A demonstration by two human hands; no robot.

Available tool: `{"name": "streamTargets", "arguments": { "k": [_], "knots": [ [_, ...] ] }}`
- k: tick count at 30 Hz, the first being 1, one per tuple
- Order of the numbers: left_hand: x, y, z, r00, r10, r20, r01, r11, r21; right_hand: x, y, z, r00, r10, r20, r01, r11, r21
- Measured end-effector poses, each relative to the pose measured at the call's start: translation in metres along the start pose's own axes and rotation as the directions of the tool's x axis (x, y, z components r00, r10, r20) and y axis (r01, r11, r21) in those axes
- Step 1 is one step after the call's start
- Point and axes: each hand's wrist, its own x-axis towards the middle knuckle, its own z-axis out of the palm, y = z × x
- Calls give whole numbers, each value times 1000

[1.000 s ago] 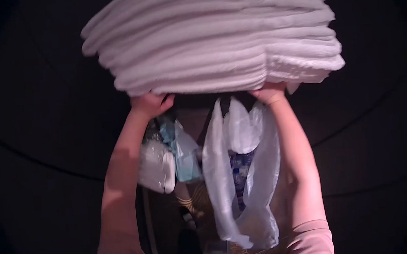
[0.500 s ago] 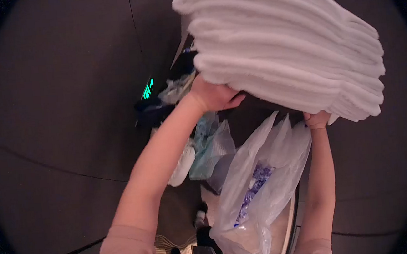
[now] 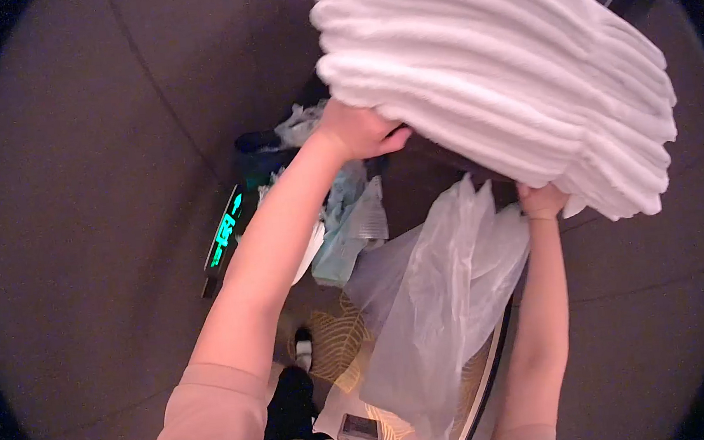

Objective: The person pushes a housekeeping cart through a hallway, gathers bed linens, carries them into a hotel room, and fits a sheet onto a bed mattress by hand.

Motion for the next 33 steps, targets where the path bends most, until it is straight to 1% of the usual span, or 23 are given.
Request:
{"name": "streamTargets", "arguments": {
  "k": [1,2,4,6,7,8,10,11,12,14,15,18,19,20,22,23,24,26,27,29,30,32,33],
  "knots": [
    [3,1,8,996,67,-61,-65,998,26,-7,11,9,994,48,101,-45,999,-28],
    [4,4,22,991,78,-104,-81,997,-16,-15,28,22,992,41,117,-37,999,-40],
    [3,7,31,998,53,-26,-55,993,-104,-17,44,32,988,87,129,-110,976,188],
    [13,13,20,996,55,-70,-61,994,-87,-13,37,24,997,58,-45,-47,973,224],
    [11,8,16,994,88,-63,-93,992,-80,-9,25,12,997,56,-49,-43,969,245],
    [6,3,15,994,75,-75,-82,992,-94,-7,25,7,998,44,-42,-33,973,228],
    [8,-2,18,998,47,36,-43,993,-113,-14,27,12,995,45,91,-58,988,146],
    [4,-6,18,998,57,14,-55,993,-107,-14,26,16,997,50,59,-60,980,190],
    [-2,-9,13,998,62,12,-61,992,-114,-10,17,11,997,56,60,-66,981,183],
    [-2,-7,2,999,53,-11,-54,997,-47,-5,4,4,996,-19,-89,29,993,115],
    [0,-6,1,997,64,-35,-65,997,-31,-4,-2,3,990,-1,-144,18,993,114],
    [-4,-8,4,996,82,-37,-84,996,-33,-10,5,18,990,-6,-143,21,995,101],
    [-5,-6,6,999,34,-4,-34,999,-4,-9,9,15,999,30,-24,-27,993,116],
    [-9,-3,9,1000,24,-11,-24,1000,-13,-13,10,14,1000,21,-19,-19,994,106],
    [-6,-4,13,1000,15,5,-15,996,-86,-7,8,8,997,8,-82,4,988,152],
    [-2,-3,13,993,5,-116,-16,995,-95,-5,7,3,993,-37,-115,48,994,96],
    [-3,-4,14,995,8,-100,-19,994,-111,-10,7,5,995,-24,-95,33,995,95],
    [-5,-4,14,999,-19,26,21,993,-113,-16,15,16,997,20,71,-22,999,34],
    [1,3,5,999,-27,31,29,998,-63,-13,11,13,998,27,54,-31,998,63],
    [12,7,6,999,-5,38,7,999,-34,-6,-3,6,977,41,-208,2,979,203],
    [11,7,5,999,-3,42,4,999,-32,-9,3,12,979,39,-198,4,978,210],
    [9,6,8,997,-34,63,38,997,-70,-15,17,25,991,-36,-129,48,995,91],
    [2,1,9,998,-55,43,59,993,-101,-10,16,23,989,-56,-140,67,995,79]
  ]
}}
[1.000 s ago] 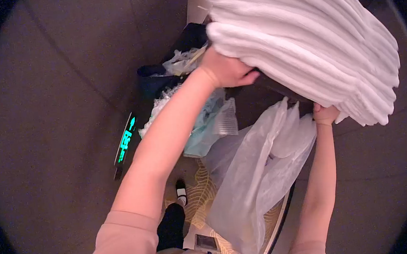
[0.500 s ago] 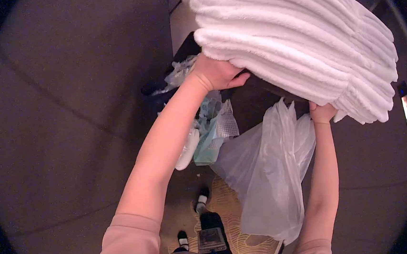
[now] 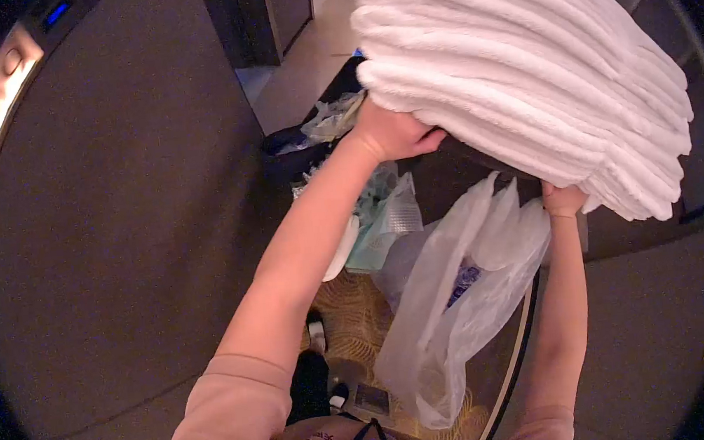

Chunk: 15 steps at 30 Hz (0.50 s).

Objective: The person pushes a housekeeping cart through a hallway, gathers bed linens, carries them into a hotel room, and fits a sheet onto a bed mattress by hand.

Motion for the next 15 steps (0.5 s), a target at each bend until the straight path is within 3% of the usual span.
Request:
{"name": "streamTargets", "arguments": {
  "k": [3,5,7,9,11,13,15],
  "knots": [
    [-4,-2,5,1000,-4,-15,3,999,-36,-6,0,-6,999,13,43,-15,999,52],
    [-4,-5,-2,1000,-3,-6,2,1000,-20,0,-3,-10,971,89,221,-64,991,-118],
    [-3,-6,-3,999,3,49,1,997,-80,-1,2,-11,965,93,247,-82,995,-52],
    [3,-5,-9,999,-22,47,26,995,-93,-3,0,-7,998,-11,55,13,999,-35],
    [2,-3,-10,998,-45,50,51,990,-135,-10,4,-2,999,20,41,-19,999,-26],
    [1,-6,-3,1000,-14,22,18,985,-174,-26,23,14,983,92,157,-85,995,-52],
    [-3,-6,1,995,-81,63,91,979,-181,-45,53,39,950,148,276,-118,985,-123]
  ]
}}
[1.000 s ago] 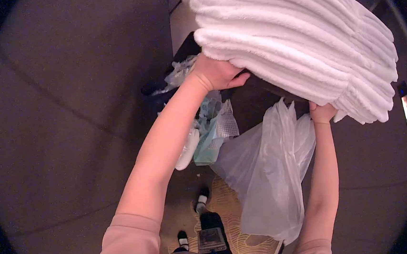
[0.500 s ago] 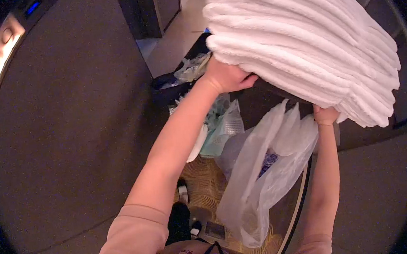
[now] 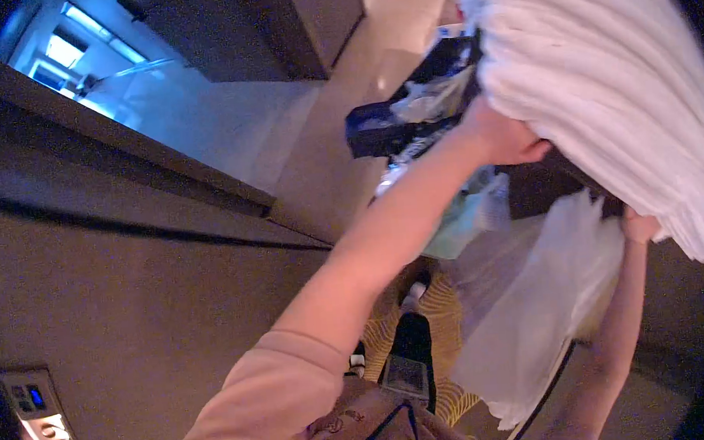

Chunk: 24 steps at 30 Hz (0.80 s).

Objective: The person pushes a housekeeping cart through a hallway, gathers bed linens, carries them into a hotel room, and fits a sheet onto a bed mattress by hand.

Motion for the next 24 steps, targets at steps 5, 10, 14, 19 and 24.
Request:
{"name": "streamTargets", "arguments": {
  "k": [5,10,14,19,24],
  "knots": [
    [0,5,9,1000,-6,-28,6,1000,-16,-15,33,33,919,181,351,-168,983,-68],
    [5,0,4,991,-11,-132,-14,983,-183,-10,1,-12,771,182,611,-43,971,-235],
    [4,-5,3,986,2,-168,-44,968,-247,-41,43,27,990,1,138,16,993,-118],
    [-6,3,-2,986,-14,-165,-43,942,-334,-58,43,-10,995,-99,-21,96,987,-131],
    [-9,-11,-24,993,99,-60,-115,907,-406,-52,16,-15,968,-223,-116,203,966,-160]
  ]
}}
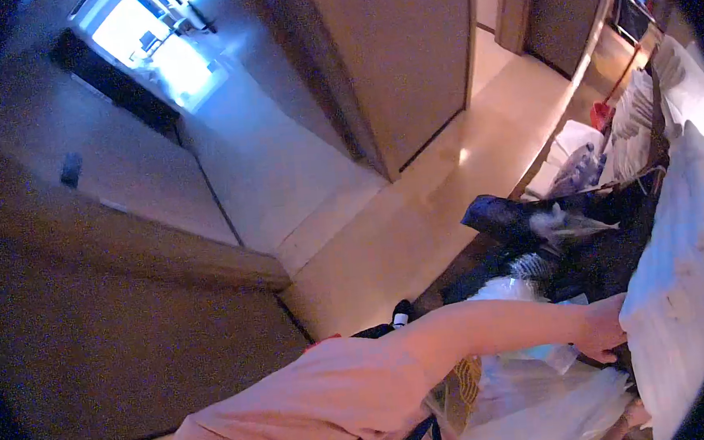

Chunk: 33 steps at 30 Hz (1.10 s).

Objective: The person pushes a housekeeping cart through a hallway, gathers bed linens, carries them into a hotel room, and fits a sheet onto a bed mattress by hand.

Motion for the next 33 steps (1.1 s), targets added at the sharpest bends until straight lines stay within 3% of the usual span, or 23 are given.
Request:
{"name": "streamTargets", "arguments": {
  "k": [1,4,7,8,12,14,17,19,20,22,23,25,26,28,29,30,31,32,33],
  "knots": [
    [-1,1,-9,998,-43,45,47,995,-90,9,-15,-1,993,-77,87,82,995,-52],
    [-5,-8,-29,988,38,147,13,943,-332,4,-32,-58,948,166,272,-188,980,58],
    [-3,-16,-48,958,130,255,-43,946,-320,18,-83,-112,879,367,305,-398,916,45],
    [-5,-21,-48,928,190,321,-104,958,-267,24,-94,-124,859,408,309,-439,898,34],
    [-15,-35,-63,853,338,397,-210,920,-332,30,-122,-148,780,523,343,-558,830,4],
    [-20,-41,-75,848,388,362,-261,898,-353,34,-131,-162,734,568,372,-609,793,-7],
    [-57,-65,-131,870,348,349,-196,895,-402,37,-141,-171,670,617,413,-673,740,-15],
    [-96,-99,-185,874,108,474,102,912,-397,41,-150,-178,625,655,426,-717,697,-20],
    [-110,-116,-211,840,-72,537,252,930,-268,41,-155,-181,598,678,428,-742,669,-23],
    [-150,-152,-264,797,-394,458,440,898,8,43,-168,-200,512,746,426,-820,572,-14],
    [-179,-178,-286,695,-553,460,592,803,71,45,-179,-211,461,783,418,-863,505,4],
    [-197,-215,-334,616,-716,328,708,686,168,57,-213,-251,310,911,272,-948,276,156],
    [-207,-240,-354,625,-734,265,686,679,261,86,-244,-270,242,960,143,-945,199,260],
    [-213,-296,-381,628,-746,222,667,663,339,212,-338,-285,165,976,-144,-902,209,379],
    [-214,-322,-391,570,-791,223,738,612,284,250,-385,-271,292,940,-179,-883,337,326],
    [-216,-338,-400,503,-834,229,803,549,234,290,-425,-261,289,944,-161,-884,328,332],
    [-212,-364,-402,580,-759,296,731,645,222,330,-465,-251,286,947,-143,-886,318,338],
    [-202,-383,-401,572,-757,315,731,645,222,362,-487,-247,146,986,-79,-902,166,400],
    [-188,-403,-399,589,-671,451,664,720,203,350,-483,-238,168,973,-159,-881,221,420]
  ]
}}
